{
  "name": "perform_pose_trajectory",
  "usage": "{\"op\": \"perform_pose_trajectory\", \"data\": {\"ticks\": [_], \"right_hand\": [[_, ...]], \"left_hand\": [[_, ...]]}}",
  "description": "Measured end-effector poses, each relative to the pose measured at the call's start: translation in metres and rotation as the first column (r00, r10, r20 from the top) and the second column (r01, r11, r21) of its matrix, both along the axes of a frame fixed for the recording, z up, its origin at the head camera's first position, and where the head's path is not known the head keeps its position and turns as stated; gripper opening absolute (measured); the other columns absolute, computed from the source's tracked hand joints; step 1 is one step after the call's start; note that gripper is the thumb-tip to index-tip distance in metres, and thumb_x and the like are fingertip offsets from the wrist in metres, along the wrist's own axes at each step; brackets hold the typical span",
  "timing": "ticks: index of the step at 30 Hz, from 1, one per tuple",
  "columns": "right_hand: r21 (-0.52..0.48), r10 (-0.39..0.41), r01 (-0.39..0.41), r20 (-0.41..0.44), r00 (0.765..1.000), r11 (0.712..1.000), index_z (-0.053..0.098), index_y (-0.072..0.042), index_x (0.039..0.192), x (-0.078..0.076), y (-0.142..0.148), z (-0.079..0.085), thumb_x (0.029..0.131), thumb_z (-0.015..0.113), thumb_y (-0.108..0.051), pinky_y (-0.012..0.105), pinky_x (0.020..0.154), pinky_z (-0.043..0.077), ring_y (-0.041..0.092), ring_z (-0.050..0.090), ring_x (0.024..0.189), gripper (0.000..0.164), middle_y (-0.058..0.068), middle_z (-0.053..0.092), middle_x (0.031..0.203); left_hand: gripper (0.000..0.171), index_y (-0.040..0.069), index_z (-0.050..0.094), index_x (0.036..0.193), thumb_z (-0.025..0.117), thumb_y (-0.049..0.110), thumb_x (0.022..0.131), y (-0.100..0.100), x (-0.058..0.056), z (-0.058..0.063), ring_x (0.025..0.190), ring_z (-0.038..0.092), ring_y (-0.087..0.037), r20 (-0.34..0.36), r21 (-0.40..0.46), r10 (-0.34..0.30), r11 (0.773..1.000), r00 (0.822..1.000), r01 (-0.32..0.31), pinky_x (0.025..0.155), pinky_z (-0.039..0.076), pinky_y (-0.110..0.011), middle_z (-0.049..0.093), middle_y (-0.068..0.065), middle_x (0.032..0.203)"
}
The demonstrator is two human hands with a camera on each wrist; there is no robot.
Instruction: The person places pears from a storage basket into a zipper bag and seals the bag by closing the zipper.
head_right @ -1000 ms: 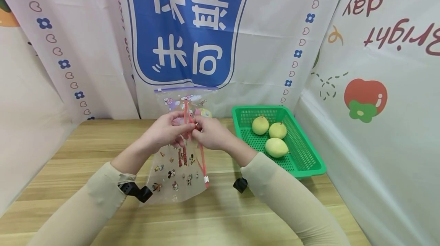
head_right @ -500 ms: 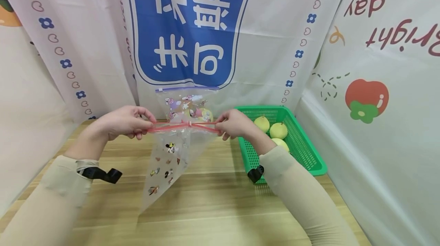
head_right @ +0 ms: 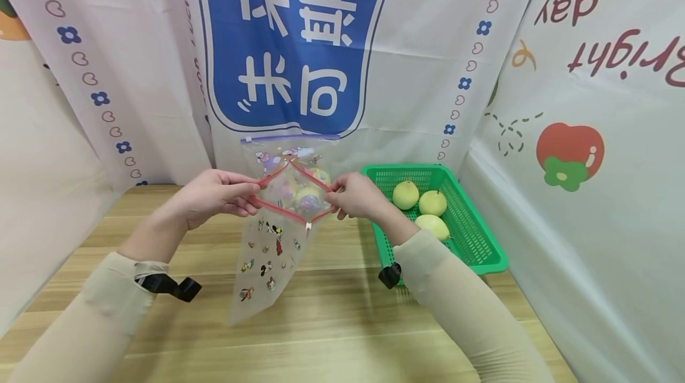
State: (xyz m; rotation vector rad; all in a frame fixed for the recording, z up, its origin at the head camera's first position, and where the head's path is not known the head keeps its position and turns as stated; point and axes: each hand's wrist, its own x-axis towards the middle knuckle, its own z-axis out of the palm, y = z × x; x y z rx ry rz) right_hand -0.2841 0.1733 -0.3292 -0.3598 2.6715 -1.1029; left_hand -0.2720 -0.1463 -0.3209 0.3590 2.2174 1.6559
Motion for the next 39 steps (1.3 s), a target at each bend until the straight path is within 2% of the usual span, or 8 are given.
{"op": "perform_pose_trajectory", "data": {"ticks": [11, 18, 24, 27, 30, 32, 34, 39], "right_hand": [[-0.04, 0.034, -0.033, 0.014, 0.999, 0.999, 0.075, -0.005, 0.117, 0.002, -0.007, -0.003, 0.107, 0.072, -0.028, 0.033, 0.066, 0.065, 0.03, 0.079, 0.077, 0.025, 0.011, 0.08, 0.091], [-0.045, 0.006, -0.006, 0.007, 1.0, 0.999, 0.077, -0.013, 0.121, 0.001, 0.005, 0.001, 0.107, 0.071, -0.039, 0.034, 0.069, 0.065, 0.029, 0.079, 0.082, 0.03, 0.008, 0.081, 0.097], [-0.005, -0.051, 0.051, -0.058, 0.997, 0.999, 0.074, -0.013, 0.127, -0.005, 0.033, 0.011, 0.109, 0.067, -0.046, 0.038, 0.074, 0.064, 0.024, 0.076, 0.089, 0.038, 0.007, 0.077, 0.107], [0.005, -0.098, 0.099, -0.095, 0.991, 0.995, 0.072, -0.014, 0.133, -0.012, 0.051, 0.016, 0.109, 0.065, -0.049, 0.039, 0.079, 0.064, 0.028, 0.074, 0.099, 0.043, 0.01, 0.075, 0.117], [0.03, -0.116, 0.121, -0.136, 0.984, 0.992, 0.065, -0.015, 0.146, -0.019, 0.072, 0.019, 0.108, 0.065, -0.051, 0.049, 0.1, 0.062, 0.036, 0.069, 0.122, 0.052, 0.015, 0.069, 0.14], [0.062, -0.103, 0.115, -0.165, 0.981, 0.991, 0.059, -0.015, 0.153, -0.023, 0.087, 0.018, 0.108, 0.066, -0.051, 0.057, 0.113, 0.056, 0.04, 0.063, 0.137, 0.058, 0.018, 0.06, 0.154], [0.113, -0.072, 0.095, -0.195, 0.978, 0.989, 0.054, -0.015, 0.158, -0.027, 0.103, 0.015, 0.107, 0.068, -0.048, 0.063, 0.12, 0.048, 0.046, 0.056, 0.145, 0.062, 0.021, 0.052, 0.163], [0.282, 0.019, 0.042, -0.208, 0.978, 0.959, 0.053, -0.012, 0.16, -0.032, 0.136, 0.004, 0.102, 0.078, -0.04, 0.071, 0.117, 0.046, 0.054, 0.052, 0.142, 0.069, 0.031, 0.046, 0.162]], "left_hand": [[0.042, -0.014, 0.063, 0.142, 0.065, 0.014, 0.112, 0.019, -0.001, -0.016, 0.076, 0.077, -0.009, -0.018, 0.052, 0.061, 0.997, 0.998, -0.06, 0.077, 0.068, -0.026, 0.08, -0.003, 0.086], [0.04, -0.011, 0.066, 0.141, 0.066, 0.015, 0.111, 0.022, 0.0, -0.019, 0.074, 0.077, -0.01, -0.015, 0.057, 0.072, 0.996, 0.997, -0.071, 0.078, 0.069, -0.028, 0.08, -0.003, 0.085], [0.041, -0.011, 0.065, 0.142, 0.067, 0.016, 0.111, 0.022, 0.001, -0.021, 0.074, 0.076, -0.01, -0.011, 0.065, 0.067, 0.996, 0.998, -0.067, 0.076, 0.068, -0.027, 0.08, -0.003, 0.086], [0.041, -0.011, 0.065, 0.142, 0.067, 0.016, 0.111, 0.021, 0.002, -0.023, 0.074, 0.076, -0.009, -0.013, 0.068, 0.063, 0.996, 0.998, -0.062, 0.075, 0.068, -0.026, 0.08, -0.003, 0.086], [0.04, -0.011, 0.065, 0.141, 0.067, 0.015, 0.11, 0.019, 0.003, -0.024, 0.073, 0.076, -0.009, -0.012, 0.071, 0.062, 0.996, 0.998, -0.061, 0.074, 0.068, -0.025, 0.079, -0.003, 0.085], [0.04, -0.011, 0.065, 0.141, 0.067, 0.015, 0.11, 0.018, 0.003, -0.025, 0.073, 0.076, -0.009, -0.01, 0.071, 0.063, 0.996, 0.998, -0.062, 0.075, 0.068, -0.026, 0.079, -0.003, 0.086], [0.04, -0.011, 0.065, 0.14, 0.067, 0.015, 0.11, 0.017, 0.004, -0.025, 0.074, 0.076, -0.01, -0.009, 0.067, 0.064, 0.996, 0.998, -0.063, 0.077, 0.068, -0.027, 0.079, -0.003, 0.086], [0.041, -0.01, 0.065, 0.142, 0.067, 0.016, 0.111, 0.014, 0.005, -0.027, 0.073, 0.076, -0.009, -0.011, 0.063, 0.069, 0.996, 0.998, -0.068, 0.077, 0.069, -0.027, 0.079, -0.002, 0.086]]}}
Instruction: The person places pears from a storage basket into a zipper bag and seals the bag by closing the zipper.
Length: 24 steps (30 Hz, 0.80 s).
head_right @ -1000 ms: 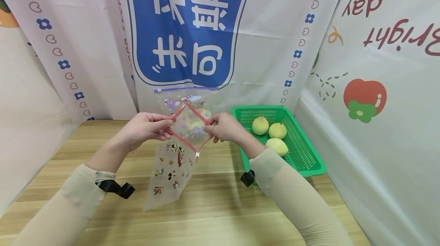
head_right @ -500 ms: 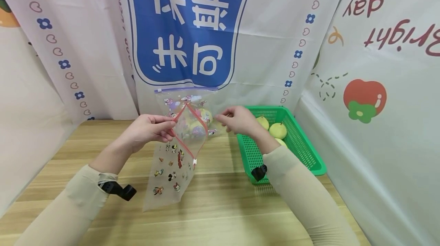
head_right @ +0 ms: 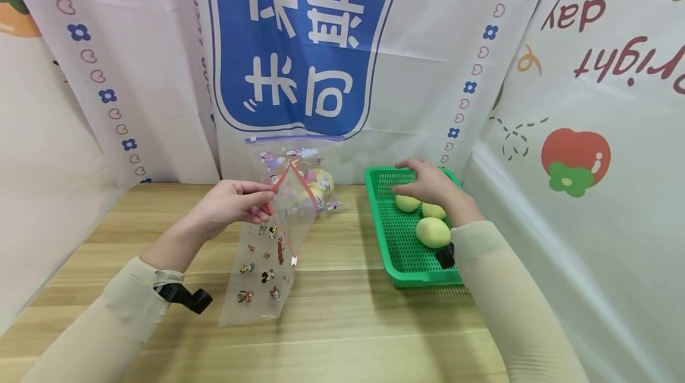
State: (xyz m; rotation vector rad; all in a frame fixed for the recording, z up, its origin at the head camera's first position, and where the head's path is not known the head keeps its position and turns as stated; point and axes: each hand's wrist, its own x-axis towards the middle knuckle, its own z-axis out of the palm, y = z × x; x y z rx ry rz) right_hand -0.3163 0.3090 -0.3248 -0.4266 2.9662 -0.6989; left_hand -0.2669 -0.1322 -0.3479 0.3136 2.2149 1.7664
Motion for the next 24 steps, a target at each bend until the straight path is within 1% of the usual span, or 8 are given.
{"op": "perform_pose_trajectory", "data": {"ticks": [2, 4, 6, 9, 13, 15, 20, 24], "right_hand": [[0.069, 0.021, -0.024, 0.036, 0.999, 0.997, 0.051, -0.013, 0.162, 0.001, 0.01, -0.003, 0.101, 0.08, -0.04, 0.073, 0.116, 0.045, 0.057, 0.048, 0.144, 0.073, 0.034, 0.043, 0.163], [0.109, 0.048, -0.058, 0.093, 0.995, 0.992, 0.049, -0.012, 0.164, 0.002, 0.02, -0.007, 0.1, 0.081, -0.037, 0.073, 0.116, 0.046, 0.059, 0.048, 0.145, 0.077, 0.036, 0.04, 0.166], [0.131, 0.067, -0.09, 0.166, 0.984, 0.987, 0.045, -0.012, 0.167, 0.004, 0.028, -0.011, 0.099, 0.082, -0.036, 0.073, 0.116, 0.047, 0.061, 0.045, 0.148, 0.081, 0.036, 0.036, 0.17], [0.139, 0.072, -0.114, 0.277, 0.958, 0.984, 0.041, -0.012, 0.169, 0.005, 0.038, -0.019, 0.099, 0.083, -0.033, 0.074, 0.116, 0.048, 0.063, 0.045, 0.149, 0.085, 0.038, 0.033, 0.171], [0.176, 0.019, -0.092, 0.38, 0.925, 0.98, 0.043, -0.016, 0.169, 0.007, 0.047, -0.028, 0.097, 0.084, -0.035, 0.077, 0.118, 0.043, 0.064, 0.035, 0.154, 0.085, 0.039, 0.034, 0.169], [0.197, -0.007, -0.082, 0.416, 0.909, 0.977, 0.045, -0.018, 0.168, 0.008, 0.05, -0.032, 0.097, 0.084, -0.036, 0.077, 0.118, 0.042, 0.064, 0.034, 0.155, 0.083, 0.039, 0.036, 0.169], [0.202, -0.044, -0.066, 0.494, 0.868, 0.977, 0.043, -0.017, 0.168, 0.011, 0.057, -0.036, 0.098, 0.083, -0.033, 0.074, 0.112, 0.05, 0.063, 0.037, 0.153, 0.083, 0.041, 0.033, 0.168], [0.194, -0.097, -0.01, 0.534, 0.84, 0.981, 0.044, -0.017, 0.168, 0.012, 0.06, -0.037, 0.096, 0.084, -0.027, 0.069, 0.106, 0.057, 0.061, 0.041, 0.152, 0.084, 0.04, 0.023, 0.173]], "left_hand": [[0.042, -0.01, 0.064, 0.144, 0.067, 0.015, 0.111, -0.001, 0.0, -0.001, 0.073, 0.076, -0.009, 0.001, 0.004, 0.0, 1.0, 1.0, 0.0, 0.076, 0.068, -0.026, 0.078, -0.002, 0.085], [0.042, -0.01, 0.064, 0.144, 0.066, 0.015, 0.111, -0.002, 0.0, -0.002, 0.073, 0.076, -0.01, 0.004, 0.006, -0.001, 1.0, 1.0, 0.001, 0.075, 0.068, -0.026, 0.078, -0.002, 0.085], [0.042, -0.01, 0.063, 0.145, 0.066, 0.015, 0.111, -0.003, 0.0, -0.003, 0.073, 0.076, -0.01, 0.005, 0.011, -0.005, 1.0, 1.0, 0.005, 0.075, 0.068, -0.026, 0.078, -0.002, 0.085], [0.042, -0.01, 0.063, 0.145, 0.066, 0.014, 0.111, -0.004, -0.001, -0.005, 0.073, 0.076, -0.011, 0.004, 0.015, -0.007, 1.0, 1.0, 0.007, 0.075, 0.068, -0.027, 0.078, -0.002, 0.085], [0.042, -0.01, 0.063, 0.145, 0.066, 0.015, 0.111, -0.006, -0.001, -0.006, 0.073, 0.076, -0.011, -0.001, 0.017, -0.004, 1.0, 1.0, 0.004, 0.076, 0.069, -0.028, 0.078, -0.003, 0.085], [0.042, -0.01, 0.063, 0.145, 0.066, 0.015, 0.111, -0.006, -0.001, -0.006, 0.073, 0.076, -0.011, -0.001, 0.017, -0.001, 1.0, 1.0, 0.001, 0.076, 0.069, -0.028, 0.078, -0.002, 0.085], [0.043, -0.01, 0.062, 0.146, 0.066, 0.013, 0.111, -0.006, -0.001, -0.008, 0.072, 0.076, -0.01, 0.01, 0.028, -0.002, 1.0, 1.0, 0.001, 0.075, 0.068, -0.027, 0.078, -0.002, 0.084], [0.045, -0.012, 0.06, 0.148, 0.066, 0.014, 0.111, -0.007, 0.0, -0.007, 0.072, 0.076, -0.01, 0.01, 0.028, -0.001, 1.0, 1.0, 0.001, 0.076, 0.069, -0.028, 0.078, -0.001, 0.083]]}}
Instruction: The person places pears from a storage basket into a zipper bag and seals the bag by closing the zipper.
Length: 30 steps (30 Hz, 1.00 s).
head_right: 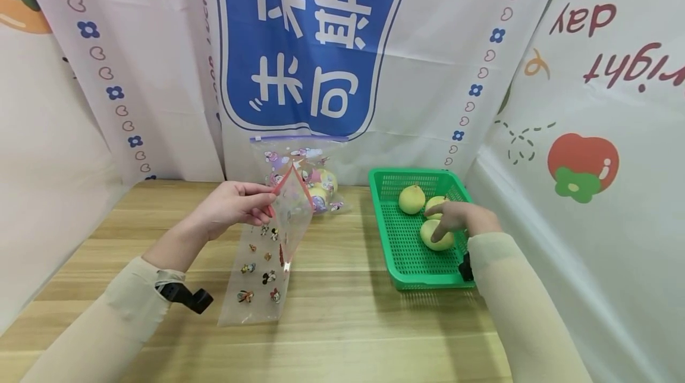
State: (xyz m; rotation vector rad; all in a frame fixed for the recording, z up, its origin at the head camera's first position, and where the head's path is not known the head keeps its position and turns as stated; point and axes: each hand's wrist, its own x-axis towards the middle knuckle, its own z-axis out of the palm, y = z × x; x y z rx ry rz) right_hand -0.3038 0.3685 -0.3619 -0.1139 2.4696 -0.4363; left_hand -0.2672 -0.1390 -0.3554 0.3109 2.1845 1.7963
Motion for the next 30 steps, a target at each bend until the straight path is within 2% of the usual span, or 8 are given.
{"op": "perform_pose_trajectory", "data": {"ticks": [8, 12, 14, 16, 19, 21, 27, 30], "right_hand": [[-0.014, -0.045, 0.045, 0.041, 0.998, 0.999, 0.042, -0.019, 0.169, -0.0007, 0.0001, -0.0031, 0.097, 0.081, -0.018, 0.055, 0.095, 0.065, 0.044, 0.058, 0.135, 0.082, 0.039, 0.018, 0.174], [-0.03, -0.047, 0.048, 0.053, 0.997, 0.998, 0.041, -0.02, 0.17, 0.0001, -0.0032, -0.002, 0.1, 0.079, -0.017, 0.05, 0.09, 0.067, 0.04, 0.061, 0.129, 0.08, 0.038, -0.001, 0.177], [-0.034, -0.057, 0.059, 0.057, 0.997, 0.998, 0.042, -0.022, 0.169, 0.0003, -0.005, -0.0011, 0.101, 0.079, -0.017, 0.047, 0.086, 0.066, 0.036, 0.064, 0.118, 0.078, 0.037, -0.01, 0.178], [-0.033, -0.061, 0.063, 0.059, 0.996, 0.997, 0.043, -0.021, 0.169, 0.0001, -0.0062, -0.0006, 0.102, 0.077, -0.016, 0.04, 0.078, 0.063, 0.028, 0.065, 0.097, 0.075, 0.038, -0.012, 0.177], [-0.02, -0.054, 0.054, 0.041, 0.998, 0.998, 0.046, -0.021, 0.167, -0.0009, -0.0075, -0.001, 0.104, 0.074, -0.012, 0.031, 0.068, 0.055, 0.018, 0.056, 0.072, 0.07, 0.039, 0.001, 0.176], [-0.013, -0.032, 0.032, 0.026, 0.999, 0.999, 0.047, -0.018, 0.167, -0.0021, -0.0074, -0.0022, 0.104, 0.072, -0.009, 0.027, 0.064, 0.049, 0.014, 0.049, 0.064, 0.068, 0.04, 0.008, 0.173], [-0.02, 0.02, -0.02, -0.016, 1.0, 1.0, 0.048, -0.015, 0.165, -0.0052, -0.0046, -0.0044, 0.102, 0.073, -0.006, 0.026, 0.063, 0.05, 0.013, 0.049, 0.062, 0.068, 0.038, 0.022, 0.17], [-0.063, 0.046, -0.049, -0.057, 0.997, 0.997, 0.047, -0.01, 0.165, -0.0062, -0.0036, -0.0044, 0.101, 0.074, -0.006, 0.03, 0.068, 0.056, 0.017, 0.057, 0.07, 0.07, 0.041, 0.027, 0.166]], "left_hand": [[0.046, -0.011, 0.06, 0.148, 0.066, 0.015, 0.11, -0.0002, -0.0004, 0.002, 0.072, 0.075, -0.01, -0.003, -0.004, 0.0, 1.0, 1.0, 0.0, 0.076, 0.069, -0.028, 0.078, -0.001, 0.083], [0.047, -0.012, 0.06, 0.148, 0.066, 0.015, 0.11, -0.0002, -0.0006, 0.0022, 0.072, 0.075, -0.01, -0.003, -0.005, -0.002, 1.0, 1.0, 0.002, 0.075, 0.068, -0.026, 0.078, -0.001, 0.084], [0.047, -0.011, 0.059, 0.148, 0.066, 0.015, 0.111, -0.0004, -0.0007, 0.0024, 0.072, 0.075, -0.01, -0.003, -0.006, -0.002, 1.0, 1.0, 0.002, 0.075, 0.068, -0.026, 0.078, -0.002, 0.084], [0.047, -0.011, 0.06, 0.149, 0.066, 0.016, 0.111, -0.0004, -0.0008, 0.0028, 0.072, 0.075, -0.01, -0.002, -0.009, -0.001, 1.0, 1.0, 0.001, 0.076, 0.068, -0.027, 0.078, -0.002, 0.084], [0.046, -0.01, 0.061, 0.148, 0.066, 0.016, 0.111, -0.0001, -0.0008, 0.0035, 0.072, 0.075, -0.01, 0.0, -0.011, 0.001, 1.0, 1.0, -0.001, 0.076, 0.069, -0.028, 0.078, -0.002, 0.084], [0.045, -0.01, 0.061, 0.148, 0.066, 0.016, 0.111, 0.0002, -0.0006, 0.0037, 0.073, 0.075, -0.01, 0.002, -0.011, 0.001, 1.0, 1.0, -0.001, 0.076, 0.068, -0.027, 0.078, -0.001, 0.084], [0.046, -0.01, 0.061, 0.148, 0.067, 0.016, 0.111, 0.0007, 0.0002, 0.0033, 0.072, 0.075, -0.01, 0.004, -0.007, 0.006, 1.0, 1.0, -0.006, 0.073, 0.067, -0.024, 0.078, -0.002, 0.084], [0.045, -0.009, 0.061, 0.148, 0.067, 0.016, 0.11, 0.0003, 0.0003, 0.0026, 0.072, 0.075, -0.01, 0.007, -0.005, 0.01, 1.0, 1.0, -0.01, 0.073, 0.067, -0.024, 0.078, -0.002, 0.084]]}}
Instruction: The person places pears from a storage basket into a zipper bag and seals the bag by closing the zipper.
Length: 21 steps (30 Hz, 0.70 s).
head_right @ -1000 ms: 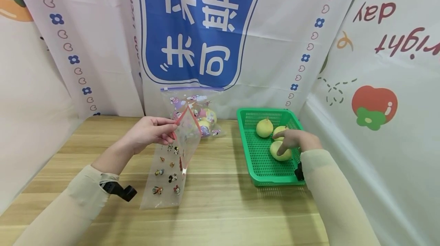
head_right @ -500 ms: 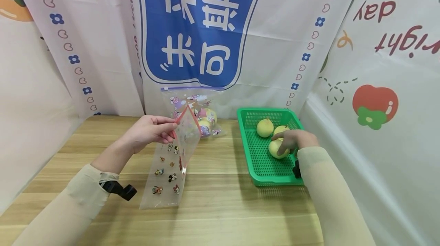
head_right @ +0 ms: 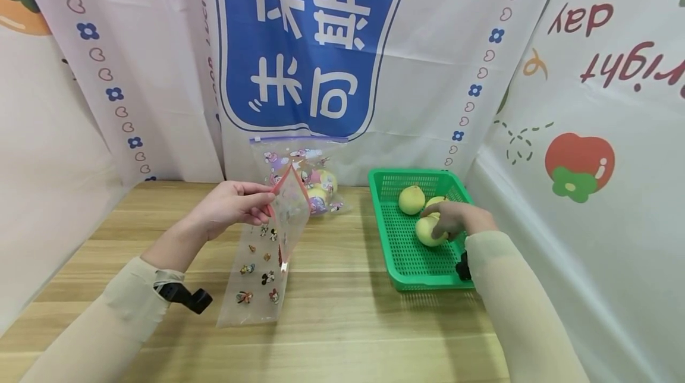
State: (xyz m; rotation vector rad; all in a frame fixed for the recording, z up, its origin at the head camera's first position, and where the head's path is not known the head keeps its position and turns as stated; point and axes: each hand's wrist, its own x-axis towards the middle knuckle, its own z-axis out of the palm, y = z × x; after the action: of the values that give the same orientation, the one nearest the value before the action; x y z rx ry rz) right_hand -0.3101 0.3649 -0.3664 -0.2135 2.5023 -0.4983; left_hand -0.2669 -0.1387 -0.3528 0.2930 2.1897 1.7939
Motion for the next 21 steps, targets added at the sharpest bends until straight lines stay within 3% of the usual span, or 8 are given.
{"op": "perform_pose_trajectory", "data": {"ticks": [3, 6, 10, 13, 16, 18, 21], "right_hand": [[-0.051, 0.009, -0.012, -0.066, 0.998, 0.999, 0.045, -0.007, 0.166, -0.001, 0.0, 0.001, 0.1, 0.075, -0.008, 0.036, 0.077, 0.061, 0.024, 0.068, 0.083, 0.072, 0.046, 0.033, 0.164], [-0.099, 0.016, -0.035, -0.185, 0.983, 0.995, 0.044, -0.007, 0.166, -0.003, 0.001, 0.002, 0.1, 0.077, -0.013, 0.041, 0.087, 0.061, 0.034, 0.073, 0.103, 0.074, 0.047, 0.042, 0.158], [-0.182, -0.025, -0.041, -0.344, 0.939, 0.982, 0.044, -0.01, 0.166, -0.005, 0.002, 0.003, 0.1, 0.08, -0.019, 0.043, 0.091, 0.058, 0.041, 0.068, 0.117, 0.075, 0.04, 0.051, 0.154], [-0.258, -0.112, 0.003, -0.407, 0.907, 0.966, 0.042, -0.016, 0.169, -0.006, 0.0, 0.005, 0.102, 0.08, -0.025, 0.044, 0.092, 0.059, 0.039, 0.069, 0.114, 0.077, 0.034, 0.051, 0.154], [-0.368, -0.225, 0.057, -0.432, 0.873, 0.928, 0.036, -0.022, 0.172, -0.006, -0.005, 0.008, 0.104, 0.079, -0.03, 0.048, 0.098, 0.062, 0.04, 0.073, 0.116, 0.081, 0.032, 0.049, 0.159], [-0.466, -0.304, 0.081, -0.427, 0.852, 0.881, 0.033, -0.026, 0.174, -0.005, -0.01, 0.011, 0.105, 0.078, -0.03, 0.046, 0.101, 0.063, 0.042, 0.071, 0.124, 0.082, 0.031, 0.045, 0.164], [-0.595, -0.391, 0.079, -0.415, 0.822, 0.799, 0.031, -0.029, 0.174, -0.003, -0.019, 0.017, 0.106, 0.076, -0.026, 0.032, 0.099, 0.064, 0.041, 0.067, 0.13, 0.082, 0.027, 0.043, 0.167]], "left_hand": [[0.045, -0.008, 0.062, 0.148, 0.067, 0.016, 0.11, -0.001, 0.0, -0.001, 0.073, 0.075, -0.01, 0.004, 0.002, 0.003, 1.0, 1.0, -0.003, 0.073, 0.067, -0.024, 0.078, -0.002, 0.083], [0.046, -0.009, 0.06, 0.149, 0.067, 0.016, 0.11, -0.001, -0.001, -0.001, 0.072, 0.075, -0.01, 0.005, 0.002, 0.003, 1.0, 1.0, -0.003, 0.073, 0.067, -0.024, 0.078, -0.001, 0.083], [0.047, -0.01, 0.059, 0.149, 0.067, 0.016, 0.11, -0.001, -0.001, -0.002, 0.072, 0.075, -0.009, 0.001, 0.002, 0.003, 1.0, 1.0, -0.003, 0.073, 0.067, -0.024, 0.078, -0.001, 0.083], [0.047, -0.01, 0.06, 0.149, 0.067, 0.016, 0.11, -0.001, -0.001, -0.002, 0.072, 0.075, -0.009, 0.002, 0.001, 0.002, 1.0, 1.0, -0.002, 0.073, 0.067, -0.024, 0.078, -0.001, 0.083], [0.046, -0.009, 0.061, 0.148, 0.067, 0.016, 0.11, 0.0, 0.0, -0.001, 0.072, 0.075, -0.009, 0.004, 0.002, 0.002, 1.0, 1.0, -0.002, 0.073, 0.067, -0.024, 0.078, -0.001, 0.083], [0.046, -0.009, 0.061, 0.148, 0.067, 0.016, 0.11, 0.0, 0.0, -0.001, 0.072, 0.075, -0.009, 0.004, 0.002, 0.002, 1.0, 1.0, -0.002, 0.073, 0.067, -0.024, 0.078, -0.001, 0.083], [0.047, -0.01, 0.06, 0.149, 0.067, 0.016, 0.11, 0.001, -0.001, -0.001, 0.072, 0.075, -0.009, 0.005, 0.003, 0.002, 1.0, 1.0, -0.002, 0.073, 0.067, -0.024, 0.078, -0.001, 0.083]]}}
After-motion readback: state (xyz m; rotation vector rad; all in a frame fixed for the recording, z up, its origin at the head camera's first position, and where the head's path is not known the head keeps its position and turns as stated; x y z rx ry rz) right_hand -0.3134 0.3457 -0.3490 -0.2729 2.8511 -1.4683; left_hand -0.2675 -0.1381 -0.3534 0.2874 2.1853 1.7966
